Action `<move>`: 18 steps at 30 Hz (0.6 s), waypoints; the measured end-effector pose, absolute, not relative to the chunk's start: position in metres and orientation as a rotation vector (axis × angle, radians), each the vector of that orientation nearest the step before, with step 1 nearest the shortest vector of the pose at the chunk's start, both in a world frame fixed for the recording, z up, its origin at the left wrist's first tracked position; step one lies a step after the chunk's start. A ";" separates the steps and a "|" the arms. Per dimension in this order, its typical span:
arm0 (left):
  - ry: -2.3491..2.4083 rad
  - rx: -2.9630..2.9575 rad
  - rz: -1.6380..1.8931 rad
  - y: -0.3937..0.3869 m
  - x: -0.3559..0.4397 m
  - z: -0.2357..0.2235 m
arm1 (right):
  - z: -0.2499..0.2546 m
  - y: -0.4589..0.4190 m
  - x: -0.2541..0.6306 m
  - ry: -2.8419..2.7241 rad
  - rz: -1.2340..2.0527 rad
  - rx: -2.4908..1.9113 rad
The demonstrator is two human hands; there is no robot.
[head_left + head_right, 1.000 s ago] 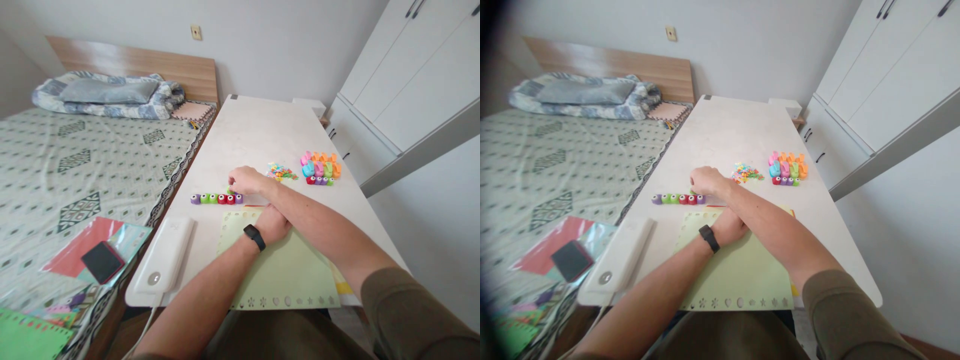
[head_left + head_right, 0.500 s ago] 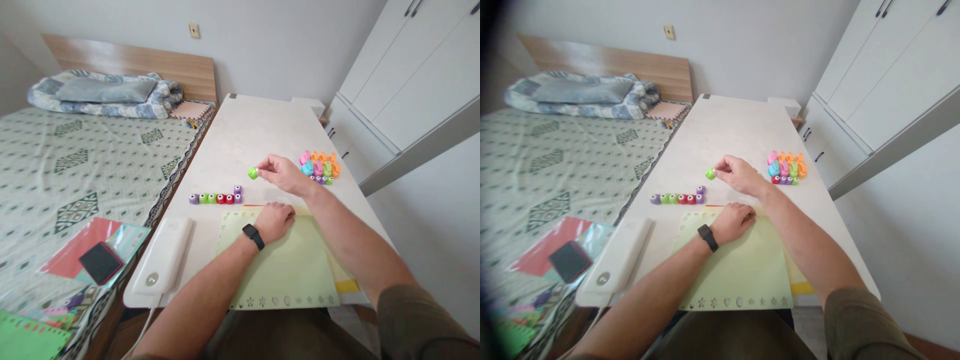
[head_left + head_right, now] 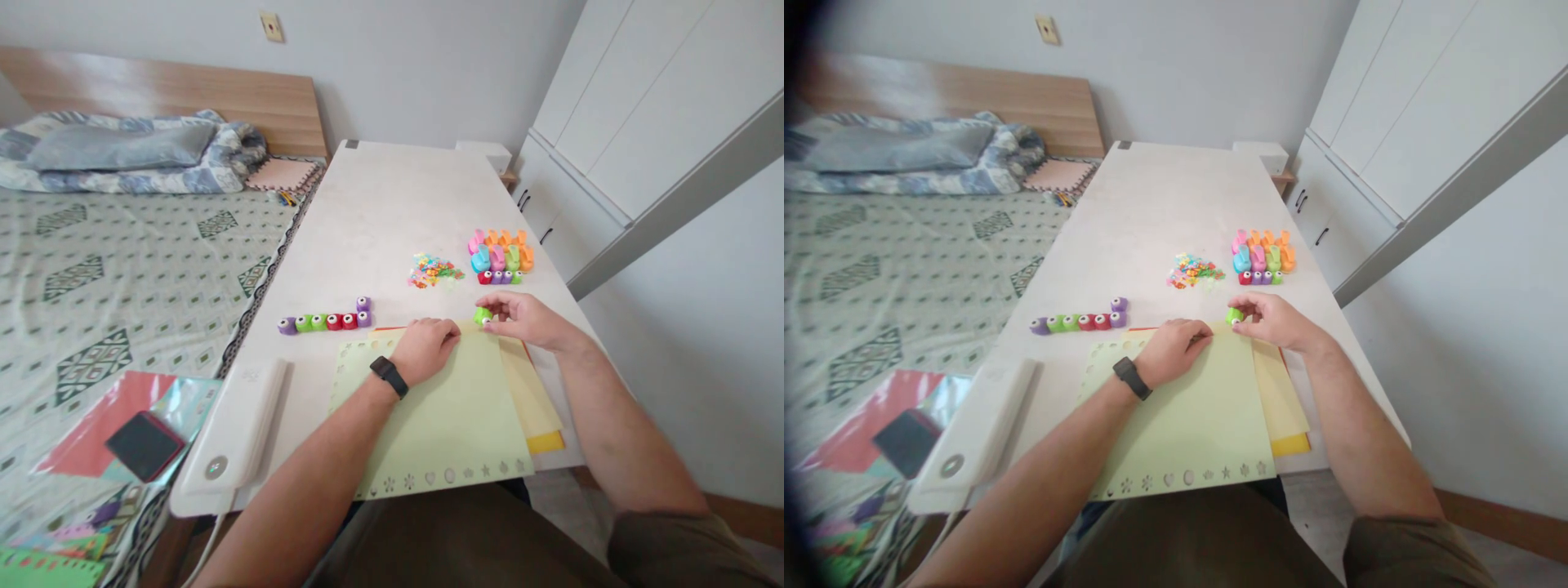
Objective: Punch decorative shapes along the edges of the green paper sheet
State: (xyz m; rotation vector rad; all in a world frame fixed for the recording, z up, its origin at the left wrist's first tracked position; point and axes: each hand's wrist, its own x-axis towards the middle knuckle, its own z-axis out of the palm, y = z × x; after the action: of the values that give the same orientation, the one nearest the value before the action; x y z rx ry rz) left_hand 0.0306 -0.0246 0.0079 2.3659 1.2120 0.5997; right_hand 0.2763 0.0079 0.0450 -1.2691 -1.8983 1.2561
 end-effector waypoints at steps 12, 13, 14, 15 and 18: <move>1.231 2.344 0.601 -0.022 0.035 0.009 | 0.040 0.001 0.279 -2.019 1.202 -1.254; 1.231 2.342 0.604 -0.022 0.035 0.009 | 0.040 0.001 0.279 -2.024 1.190 -1.256; 1.231 2.341 0.609 -0.022 0.035 0.009 | 0.040 0.000 0.279 -2.035 1.176 -1.261; 1.230 2.340 0.614 -0.022 0.035 0.008 | 0.040 0.000 0.279 -2.052 1.161 -1.267; 1.227 2.337 0.629 -0.022 0.035 0.007 | 0.040 -0.002 0.279 -2.098 1.123 -1.289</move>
State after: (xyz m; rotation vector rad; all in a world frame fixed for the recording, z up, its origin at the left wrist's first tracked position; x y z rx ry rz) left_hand 0.0353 -0.0220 0.0072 2.3373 1.2265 0.6290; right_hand 0.2787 -0.0016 0.0401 -1.2886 -2.0982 1.1231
